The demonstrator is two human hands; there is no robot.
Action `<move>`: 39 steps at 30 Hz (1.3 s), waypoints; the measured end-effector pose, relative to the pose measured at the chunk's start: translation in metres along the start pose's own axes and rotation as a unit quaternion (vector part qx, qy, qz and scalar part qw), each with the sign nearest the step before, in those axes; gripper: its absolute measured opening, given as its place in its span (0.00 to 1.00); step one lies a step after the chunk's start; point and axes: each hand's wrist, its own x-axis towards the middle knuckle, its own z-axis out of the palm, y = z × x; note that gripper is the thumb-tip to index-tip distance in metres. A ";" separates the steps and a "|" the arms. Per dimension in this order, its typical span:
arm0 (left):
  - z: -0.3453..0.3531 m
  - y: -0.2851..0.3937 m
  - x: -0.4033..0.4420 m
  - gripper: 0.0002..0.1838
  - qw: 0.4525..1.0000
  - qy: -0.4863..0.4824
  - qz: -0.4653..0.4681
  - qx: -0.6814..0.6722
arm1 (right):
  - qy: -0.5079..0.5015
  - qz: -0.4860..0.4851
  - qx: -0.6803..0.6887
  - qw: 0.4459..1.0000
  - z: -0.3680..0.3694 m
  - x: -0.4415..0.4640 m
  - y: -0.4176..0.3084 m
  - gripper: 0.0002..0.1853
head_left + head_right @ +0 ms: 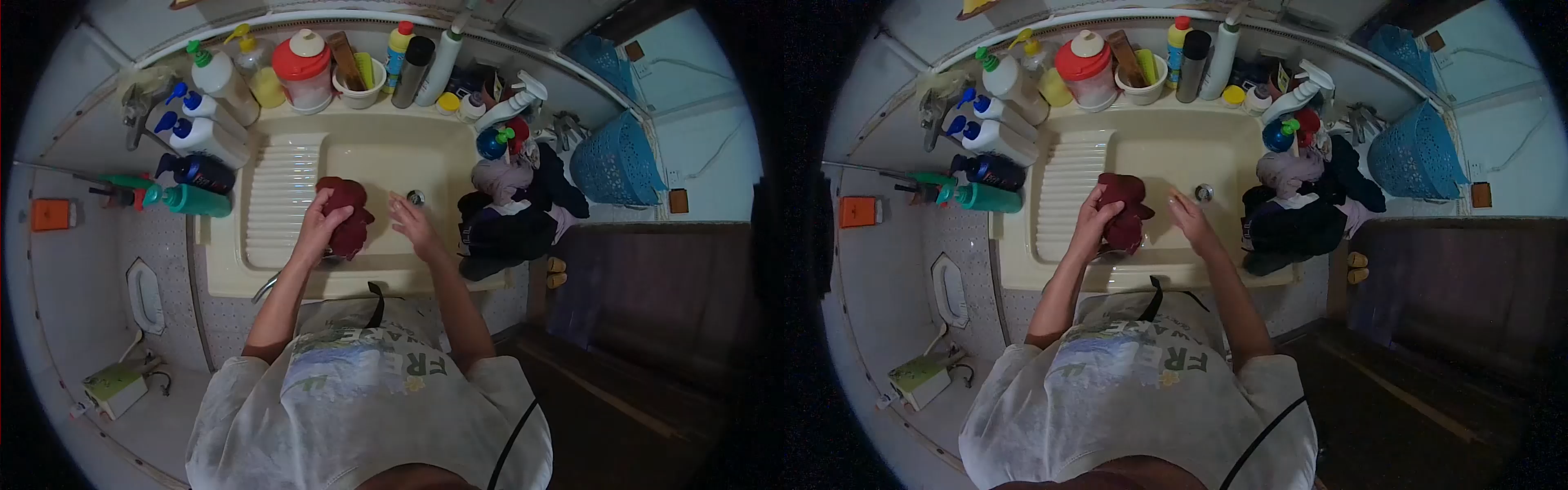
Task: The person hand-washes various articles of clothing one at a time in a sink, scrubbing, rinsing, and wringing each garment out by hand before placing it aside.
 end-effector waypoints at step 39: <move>-0.038 -0.115 0.145 0.24 0.793 -0.092 0.241 0.551 | 0.427 -0.036 -0.149 0.891 0.034 0.192 0.219 0.11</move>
